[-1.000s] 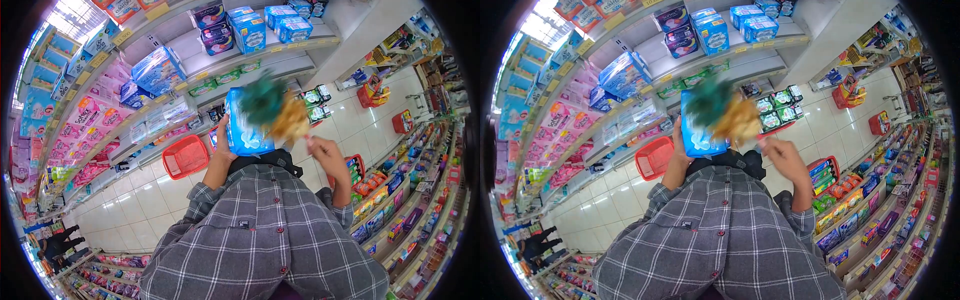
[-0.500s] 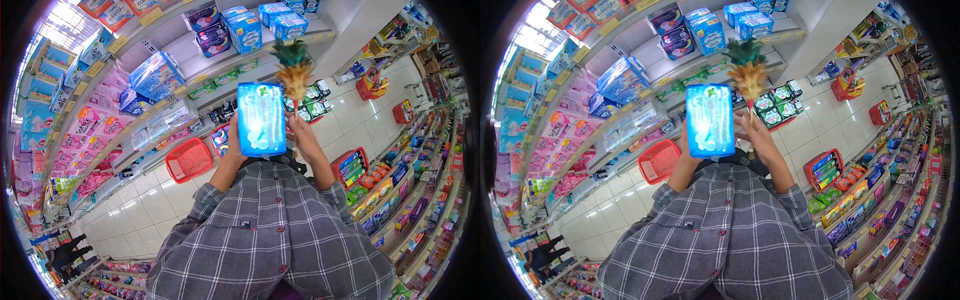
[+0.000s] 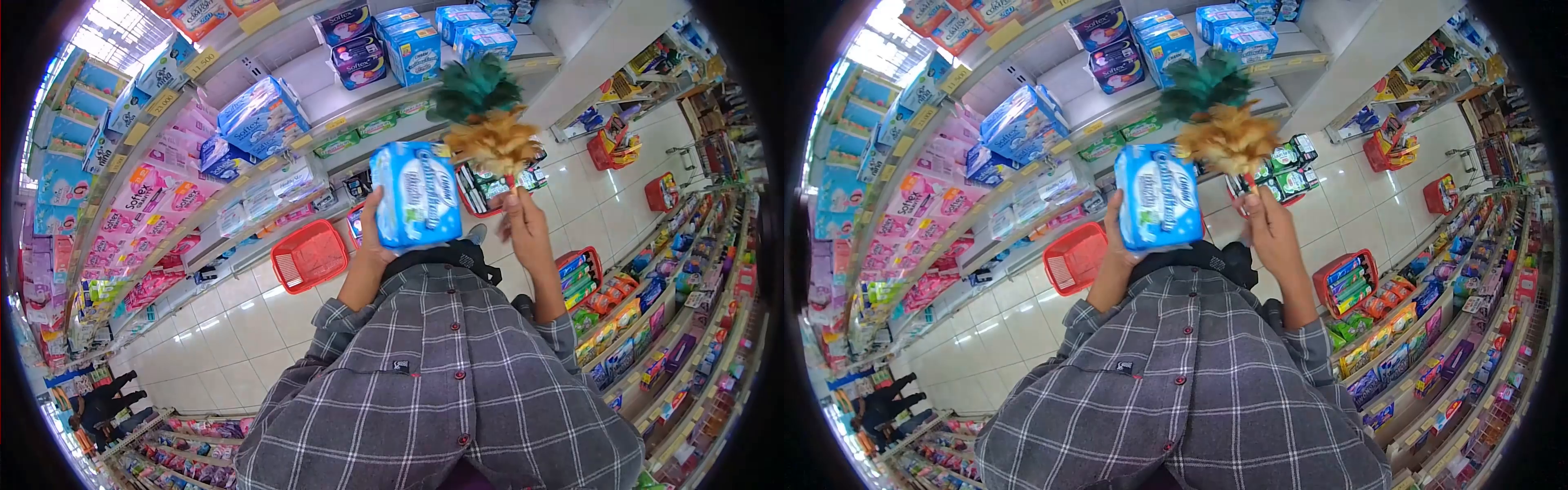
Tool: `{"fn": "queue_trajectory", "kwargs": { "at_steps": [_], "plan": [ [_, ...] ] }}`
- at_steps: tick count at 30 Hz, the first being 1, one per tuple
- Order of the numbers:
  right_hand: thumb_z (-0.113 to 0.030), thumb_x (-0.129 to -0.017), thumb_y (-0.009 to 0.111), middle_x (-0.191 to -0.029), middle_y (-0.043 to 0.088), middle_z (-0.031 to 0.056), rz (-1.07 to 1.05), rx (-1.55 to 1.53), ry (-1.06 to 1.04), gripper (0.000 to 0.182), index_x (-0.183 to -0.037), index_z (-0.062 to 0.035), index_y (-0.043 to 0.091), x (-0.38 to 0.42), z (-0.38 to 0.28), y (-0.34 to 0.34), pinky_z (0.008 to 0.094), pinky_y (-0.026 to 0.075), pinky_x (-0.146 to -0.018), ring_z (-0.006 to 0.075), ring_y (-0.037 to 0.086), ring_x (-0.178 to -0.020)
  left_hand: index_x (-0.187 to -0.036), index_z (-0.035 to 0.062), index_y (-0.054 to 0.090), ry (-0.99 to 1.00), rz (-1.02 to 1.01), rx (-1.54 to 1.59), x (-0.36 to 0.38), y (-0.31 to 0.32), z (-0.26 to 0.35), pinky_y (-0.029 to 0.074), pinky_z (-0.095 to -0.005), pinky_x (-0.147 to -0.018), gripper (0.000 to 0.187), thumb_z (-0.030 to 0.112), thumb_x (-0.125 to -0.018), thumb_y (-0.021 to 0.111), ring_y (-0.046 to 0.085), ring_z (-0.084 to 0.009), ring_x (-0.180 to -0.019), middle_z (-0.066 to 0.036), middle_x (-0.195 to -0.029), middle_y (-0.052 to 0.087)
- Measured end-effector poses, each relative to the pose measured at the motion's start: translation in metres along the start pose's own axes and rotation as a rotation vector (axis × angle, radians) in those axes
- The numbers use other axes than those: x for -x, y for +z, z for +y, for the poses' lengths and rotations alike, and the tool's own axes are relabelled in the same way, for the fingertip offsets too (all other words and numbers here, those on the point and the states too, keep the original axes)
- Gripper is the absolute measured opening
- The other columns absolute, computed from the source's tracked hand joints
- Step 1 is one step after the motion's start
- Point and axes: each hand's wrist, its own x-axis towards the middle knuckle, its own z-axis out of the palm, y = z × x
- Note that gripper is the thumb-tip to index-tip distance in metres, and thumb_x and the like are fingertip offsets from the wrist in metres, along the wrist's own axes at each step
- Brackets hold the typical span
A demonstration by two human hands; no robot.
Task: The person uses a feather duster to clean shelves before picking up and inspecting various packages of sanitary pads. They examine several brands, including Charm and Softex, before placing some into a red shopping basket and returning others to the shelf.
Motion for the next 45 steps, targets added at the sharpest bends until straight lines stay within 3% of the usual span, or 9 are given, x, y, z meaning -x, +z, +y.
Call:
{"fn": "queue_trajectory", "kwargs": {
  "at_steps": [3, 11, 17, 25, 28, 32, 34, 39, 45],
  "plan": [
    [-0.026, -0.1, 0.051, -0.067, 0.058, 0.0057, -0.009, 0.175, 0.021, 0.031, -0.113, -0.0005, 0.064, 0.009, -0.012, -0.019, 0.0264, 0.042, -0.058, 0.0095, 0.052, -0.062, -0.137, 0.0029, 0.044, 0.055, -0.055, 0.102, 0.0, 0.006, 0.006, 0.046, -0.0498, -0.1, 0.073, 0.051, -0.086, 0.061, 0.057, -0.0345, -0.115, -0.019, -0.129, 0.056],
    [-0.026, -0.097, 0.056, -0.064, 0.053, 0.0099, -0.411, 0.38, -0.015, 0.027, -0.099, -0.0013, 0.066, 0.021, -0.053, -0.008, 0.0318, 0.041, -0.056, 0.0148, 0.049, -0.057, -0.137, 0.0033, 0.045, 0.061, -0.134, 0.086, -0.016, -0.043, 0.001, 0.048, -0.0498, -0.098, 0.072, 0.053, -0.086, 0.058, 0.059, -0.0341, -0.113, -0.019, -0.127, 0.058],
    [-0.026, -0.098, 0.056, -0.068, 0.051, 0.0071, 0.056, 0.379, 0.071, 0.028, -0.102, 0.0005, 0.066, -0.016, 0.0, -0.042, 0.0296, 0.041, -0.06, 0.0109, 0.045, -0.065, -0.135, 0.0023, 0.046, 0.096, -0.093, 0.066, -0.003, -0.004, 0.004, 0.05, -0.0477, -0.095, 0.072, 0.052, -0.085, 0.061, 0.062, -0.0326, -0.109, -0.018, -0.125, 0.06],
    [-0.02, -0.097, 0.055, -0.074, 0.063, 0.0009, -0.583, 0.276, 0.027, 0.023, -0.098, -0.0009, 0.068, 0.01, -0.05, -0.005, 0.0251, 0.042, -0.062, 0.0091, 0.051, -0.065, -0.134, 0.003, 0.049, 0.112, -0.057, 0.097, -0.006, -0.031, 0.005, 0.052, -0.0475, -0.092, 0.064, 0.048, -0.089, 0.056, 0.063, -0.032, -0.107, -0.017, -0.124, 0.061],
    [-0.023, -0.098, 0.055, -0.072, 0.061, 0.0008, -0.265, 0.169, -0.066, 0.026, -0.093, -0.0005, 0.068, -0.01, -0.007, -0.012, 0.0255, 0.042, -0.059, 0.01, 0.049, -0.061, -0.133, 0.0031, 0.049, 0.074, -0.091, 0.122, -0.008, -0.043, 0.006, 0.052, -0.0476, -0.092, 0.062, 0.048, -0.09, 0.055, 0.063, -0.032, -0.107, -0.016, -0.124, 0.061],
    [-0.031, -0.101, 0.05, -0.069, 0.05, -0.0019, 0.019, -0.007, 0.225, 0.034, -0.099, 0.0003, 0.062, -0.029, 0.022, -0.026, 0.0223, 0.035, -0.057, 0.0069, 0.045, -0.065, -0.137, 0.0036, 0.046, 0.091, -0.117, 0.124, -0.004, -0.019, 0.005, 0.051, -0.048, -0.093, 0.066, 0.05, -0.09, 0.055, 0.062, -0.0332, -0.109, -0.017, -0.127, 0.059],
    [-0.034, -0.101, 0.049, -0.085, 0.059, 0.0037, -0.084, -0.311, 0.276, 0.039, -0.118, 0.0001, 0.057, -0.025, 0.027, -0.018, 0.022, 0.044, -0.067, 0.0082, 0.055, -0.08, -0.138, 0.0033, 0.044, 0.078, -0.116, 0.113, -0.004, -0.015, 0.005, 0.05, -0.0478, -0.094, 0.068, 0.051, -0.09, 0.054, 0.061, -0.0332, -0.111, -0.018, -0.129, 0.057],
    [-0.034, -0.099, 0.053, -0.116, 0.061, 0.0081, -0.15, -0.577, 0.265, 0.043, -0.127, -0.001, 0.052, -0.011, 0.007, 0.052, 0.0268, 0.048, -0.088, 0.0125, 0.058, -0.107, -0.14, 0.0023, 0.04, 0.091, -0.14, 0.037, -0.006, -0.003, -0.003, 0.049, -0.0453, -0.096, 0.073, 0.055, -0.09, 0.053, 0.058, -0.0313, -0.115, -0.017, -0.133, 0.054],
    [-0.019, -0.095, 0.059, -0.117, 0.059, 0.0075, -0.127, -0.888, 0.264, 0.046, -0.134, 0.0013, 0.045, -0.019, 0.02, 0.057, 0.0271, 0.045, -0.091, 0.0142, 0.057, -0.107, -0.139, 0.0043, 0.04, 0.364, -0.001, -0.513, -0.018, 0.005, -0.003, 0.05, -0.0405, -0.096, 0.072, 0.057, -0.091, 0.05, 0.059, -0.027, -0.114, -0.015, -0.13, 0.055]
  ]
}}
